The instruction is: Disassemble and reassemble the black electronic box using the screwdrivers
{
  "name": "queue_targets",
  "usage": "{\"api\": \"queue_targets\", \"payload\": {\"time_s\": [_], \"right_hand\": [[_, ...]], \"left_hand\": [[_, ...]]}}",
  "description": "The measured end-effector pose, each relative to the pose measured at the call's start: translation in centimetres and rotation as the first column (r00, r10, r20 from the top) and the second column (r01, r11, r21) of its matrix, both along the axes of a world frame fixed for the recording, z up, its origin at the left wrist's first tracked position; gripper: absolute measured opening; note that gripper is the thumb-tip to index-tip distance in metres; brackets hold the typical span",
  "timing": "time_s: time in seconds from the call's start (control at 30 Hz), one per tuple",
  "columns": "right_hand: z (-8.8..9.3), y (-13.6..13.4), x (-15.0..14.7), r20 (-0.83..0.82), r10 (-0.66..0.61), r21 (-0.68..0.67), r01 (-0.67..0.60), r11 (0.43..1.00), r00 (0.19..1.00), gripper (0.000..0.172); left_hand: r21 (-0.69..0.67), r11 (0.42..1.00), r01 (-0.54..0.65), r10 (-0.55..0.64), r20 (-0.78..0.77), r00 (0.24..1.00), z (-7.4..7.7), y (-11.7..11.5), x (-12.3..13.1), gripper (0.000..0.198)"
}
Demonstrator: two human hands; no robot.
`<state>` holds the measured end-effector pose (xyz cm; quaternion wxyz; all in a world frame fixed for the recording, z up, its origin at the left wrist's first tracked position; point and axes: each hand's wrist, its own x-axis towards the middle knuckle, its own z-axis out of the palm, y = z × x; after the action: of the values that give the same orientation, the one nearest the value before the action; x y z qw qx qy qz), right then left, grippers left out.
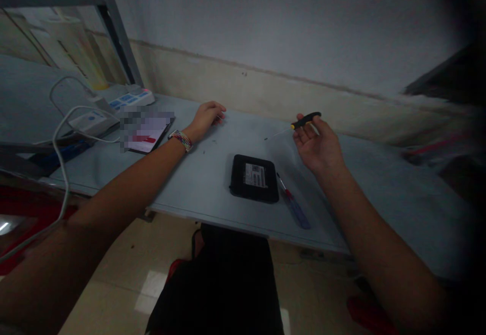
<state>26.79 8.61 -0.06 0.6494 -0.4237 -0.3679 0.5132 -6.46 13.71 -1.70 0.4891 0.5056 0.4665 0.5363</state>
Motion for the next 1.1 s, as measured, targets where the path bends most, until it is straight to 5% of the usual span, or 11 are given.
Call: {"api": "queue_targets", "payload": {"time_s": [0.2, 0.47, 0.7, 1.1], "right_hand": [[0.5, -2.0, -4.3, 0.094, 0.137, 0.147, -0.149, 0.978, 0.986, 0.024], [0.4, -2.7, -9.5, 0.282, 0.37, 0.107, -0.412, 0.905, 0.886, 0.045], [-0.5, -2.6, -10.5, 0.298, 0.418, 0.063, -0.454, 0.889, 0.858, 0.049], [1.0, -3.3, -9.3, 0.175, 0.416, 0.023, -0.426, 0.904, 0.892, 0.04]], "left_hand": [[0.003, 1.0, -0.001, 0.001, 0.002, 1.0, 0.2, -0.1, 0.1, 0.012], [-0.007, 1.0, -0.009, 0.009, -0.002, 1.0, 0.5, -0.4, 0.2, 0.015], [0.004, 1.0, 0.006, -0.006, 0.007, 1.0, 0.4, -0.4, 0.3, 0.013], [-0.008, 1.0, -0.006, 0.006, -0.026, 1.0, 0.5, -0.5, 0.3, 0.013]]}}
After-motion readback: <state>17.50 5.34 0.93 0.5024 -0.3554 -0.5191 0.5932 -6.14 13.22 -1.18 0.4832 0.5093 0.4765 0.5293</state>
